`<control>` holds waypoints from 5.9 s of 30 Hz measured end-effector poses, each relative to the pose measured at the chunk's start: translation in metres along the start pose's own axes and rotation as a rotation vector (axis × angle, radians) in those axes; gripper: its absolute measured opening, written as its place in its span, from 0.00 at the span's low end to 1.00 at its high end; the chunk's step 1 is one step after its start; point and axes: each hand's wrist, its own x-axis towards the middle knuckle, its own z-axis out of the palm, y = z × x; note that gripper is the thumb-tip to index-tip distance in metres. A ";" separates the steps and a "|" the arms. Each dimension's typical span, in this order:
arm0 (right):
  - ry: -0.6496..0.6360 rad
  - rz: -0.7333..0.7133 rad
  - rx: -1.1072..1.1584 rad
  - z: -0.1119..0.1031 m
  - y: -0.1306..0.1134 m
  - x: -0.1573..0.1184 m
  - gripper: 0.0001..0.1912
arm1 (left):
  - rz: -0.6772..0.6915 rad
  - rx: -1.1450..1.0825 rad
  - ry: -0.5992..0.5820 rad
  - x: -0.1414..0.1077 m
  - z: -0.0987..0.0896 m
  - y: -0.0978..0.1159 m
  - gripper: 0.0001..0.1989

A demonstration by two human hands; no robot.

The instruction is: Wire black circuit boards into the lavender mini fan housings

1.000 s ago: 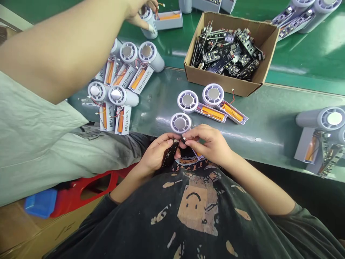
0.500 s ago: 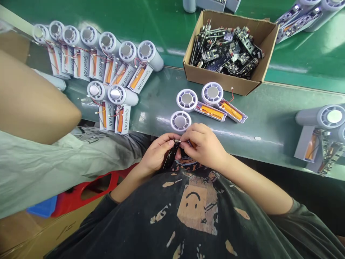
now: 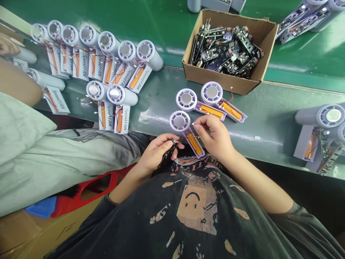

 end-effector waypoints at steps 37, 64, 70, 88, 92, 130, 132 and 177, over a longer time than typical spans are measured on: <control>-0.112 -0.387 -0.475 0.018 -0.022 -0.009 0.08 | 0.063 0.154 0.047 0.000 0.010 0.007 0.22; -0.408 -0.196 -0.135 -0.028 0.005 0.007 0.10 | 0.211 0.155 0.145 0.003 0.009 -0.004 0.19; -0.375 -0.217 0.056 -0.022 0.015 0.006 0.07 | 0.191 0.138 0.130 0.003 0.010 -0.004 0.19; -0.414 -0.129 0.298 0.003 0.006 0.005 0.06 | 0.095 0.028 0.062 0.004 0.010 -0.003 0.21; -0.246 -0.258 -0.027 0.008 -0.009 0.004 0.07 | 0.139 0.128 0.067 0.004 0.009 -0.001 0.21; -0.388 -0.249 -0.645 0.020 -0.037 -0.001 0.13 | 0.272 0.313 0.177 0.002 0.009 -0.013 0.15; -0.392 -0.224 -0.596 0.020 -0.036 0.001 0.13 | 0.296 0.310 0.185 0.001 0.008 -0.012 0.13; -0.274 -0.350 -0.320 0.015 -0.013 0.000 0.14 | 0.358 0.269 0.120 0.009 0.008 -0.017 0.10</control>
